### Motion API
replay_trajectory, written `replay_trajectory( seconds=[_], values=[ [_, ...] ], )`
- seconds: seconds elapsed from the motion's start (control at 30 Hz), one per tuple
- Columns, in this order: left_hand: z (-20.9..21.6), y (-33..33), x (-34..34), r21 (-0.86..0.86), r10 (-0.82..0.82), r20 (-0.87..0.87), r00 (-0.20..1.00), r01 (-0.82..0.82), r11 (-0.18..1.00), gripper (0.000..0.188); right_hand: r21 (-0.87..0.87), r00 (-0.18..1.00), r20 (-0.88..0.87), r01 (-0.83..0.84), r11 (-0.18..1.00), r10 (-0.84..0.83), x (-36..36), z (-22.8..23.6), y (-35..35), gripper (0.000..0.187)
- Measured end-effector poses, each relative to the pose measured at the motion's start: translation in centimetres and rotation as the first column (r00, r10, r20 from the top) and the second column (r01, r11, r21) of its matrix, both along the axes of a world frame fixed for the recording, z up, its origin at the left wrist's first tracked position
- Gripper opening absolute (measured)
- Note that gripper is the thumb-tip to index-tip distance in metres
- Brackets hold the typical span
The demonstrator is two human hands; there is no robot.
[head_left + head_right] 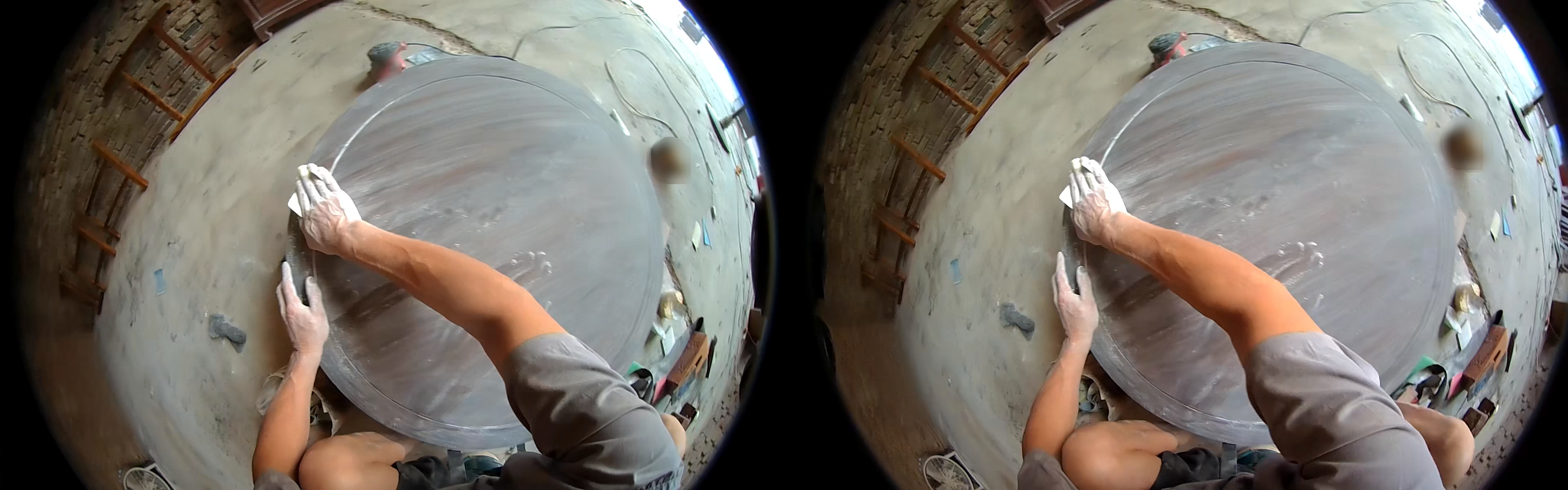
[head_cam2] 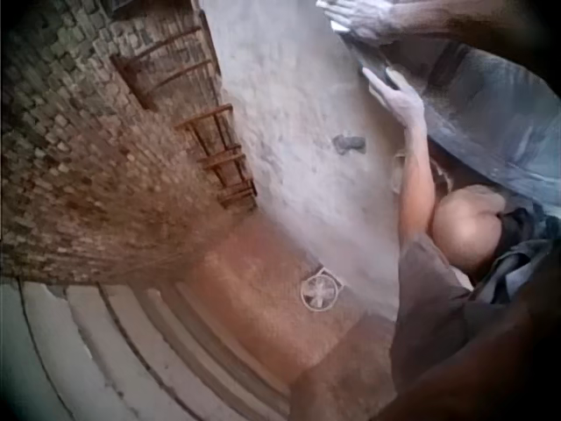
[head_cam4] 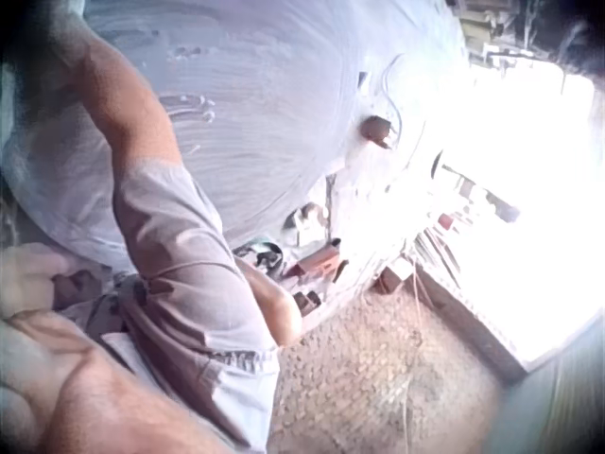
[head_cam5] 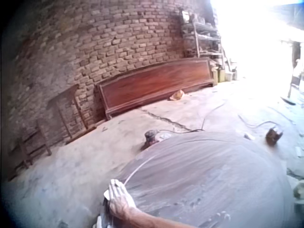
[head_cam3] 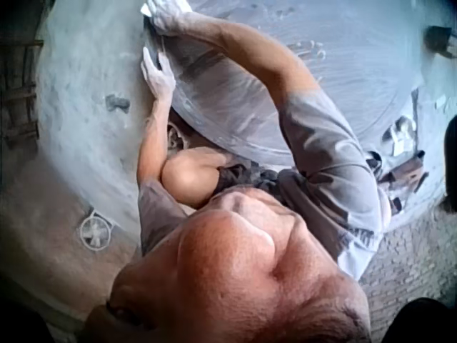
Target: The person sits on the floor and sands a large round tabletop using a sanding block. They work around the edge and across the surface, occasionally switching sanding blocks from a nearby container.
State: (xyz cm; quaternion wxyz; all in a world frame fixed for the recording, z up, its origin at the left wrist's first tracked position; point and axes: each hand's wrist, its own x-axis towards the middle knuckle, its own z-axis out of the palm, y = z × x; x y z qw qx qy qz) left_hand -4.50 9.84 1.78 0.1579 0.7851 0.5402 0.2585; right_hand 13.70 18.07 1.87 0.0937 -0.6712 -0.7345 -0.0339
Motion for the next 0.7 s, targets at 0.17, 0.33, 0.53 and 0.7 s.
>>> replay_trajectory(
  seconds=[0.17, 0.33, 0.53, 0.7],
  values=[
    [0.9, -1.0, -4.4, -0.034, 0.119, -0.015, 0.993, -0.119, 0.992, 0.055, 0.014, 0.997, -0.079, -0.002, 1.0, 0.003, 16.7, 2.6, -7.8, 0.056],
    [0.8, -0.7, -1.4, -0.036, 0.091, -0.012, 0.996, -0.091, 0.995, 0.054, 0.094, 0.724, 0.443, 0.549, 0.83, -0.529, 41.8, 0.6, -17.8, 0.053],
    [0.1, -0.4, -3.1, 0.008, 0.077, -0.046, 0.996, -0.077, 0.997, 0.056, -0.01, 0.998, -0.064, 0.024, 1.0, -0.025, 4.6, -0.5, -6.2, 0.061],
    [-0.5, 0.1, -0.6, -0.025, 0.055, 0.047, 0.997, -0.054, 0.998, 0.053, 0.027, 0.982, -0.065, -0.177, 0.984, 0.179, 0.1, -1.0, -2.9, 0.064]
  ],
)
